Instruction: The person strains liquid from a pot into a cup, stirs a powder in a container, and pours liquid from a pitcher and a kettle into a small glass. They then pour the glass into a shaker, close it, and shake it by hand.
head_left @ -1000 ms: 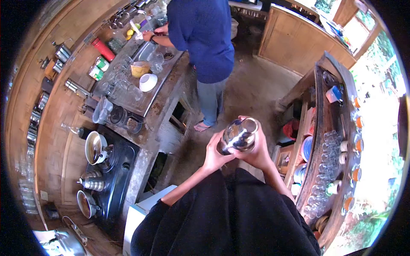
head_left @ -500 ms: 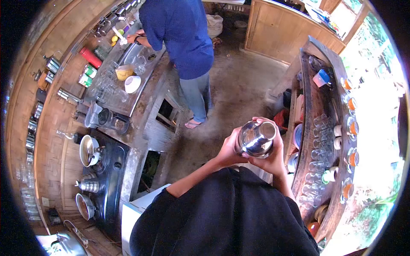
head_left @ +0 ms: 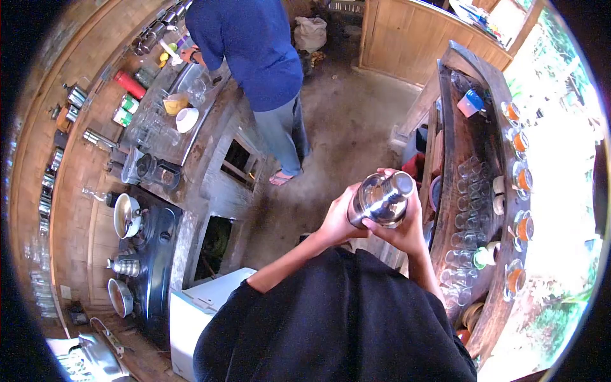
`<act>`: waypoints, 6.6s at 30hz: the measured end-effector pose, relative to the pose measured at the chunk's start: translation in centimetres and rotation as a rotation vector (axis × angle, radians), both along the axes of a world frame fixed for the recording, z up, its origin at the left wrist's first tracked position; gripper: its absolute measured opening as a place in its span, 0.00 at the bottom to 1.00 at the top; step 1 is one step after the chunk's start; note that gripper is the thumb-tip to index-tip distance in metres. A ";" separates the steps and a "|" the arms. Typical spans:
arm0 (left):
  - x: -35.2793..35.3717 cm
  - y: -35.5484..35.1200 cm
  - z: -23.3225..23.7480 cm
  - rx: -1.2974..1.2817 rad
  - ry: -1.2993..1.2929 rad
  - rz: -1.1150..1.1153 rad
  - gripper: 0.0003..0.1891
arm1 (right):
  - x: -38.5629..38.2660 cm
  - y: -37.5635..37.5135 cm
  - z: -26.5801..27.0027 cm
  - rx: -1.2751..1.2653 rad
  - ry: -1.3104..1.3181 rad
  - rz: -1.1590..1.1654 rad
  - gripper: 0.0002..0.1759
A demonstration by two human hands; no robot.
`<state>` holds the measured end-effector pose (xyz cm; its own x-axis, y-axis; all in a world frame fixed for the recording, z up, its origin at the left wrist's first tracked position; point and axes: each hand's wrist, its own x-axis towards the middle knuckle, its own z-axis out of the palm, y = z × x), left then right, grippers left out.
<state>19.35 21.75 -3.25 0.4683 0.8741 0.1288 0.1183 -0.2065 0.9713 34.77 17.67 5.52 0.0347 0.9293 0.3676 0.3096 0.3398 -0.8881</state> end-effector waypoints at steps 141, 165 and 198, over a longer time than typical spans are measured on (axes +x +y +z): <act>-25.2 6.7 3.3 -0.081 -0.250 0.019 0.48 | -22.8 11.7 3.2 -0.035 0.266 0.496 0.42; -16.5 1.8 4.9 0.175 0.015 0.190 0.46 | -13.1 11.4 4.0 -0.134 0.384 0.908 0.14; -18.4 1.2 4.3 0.212 -0.045 0.277 0.56 | -17.0 11.7 5.2 -0.089 0.262 0.884 0.11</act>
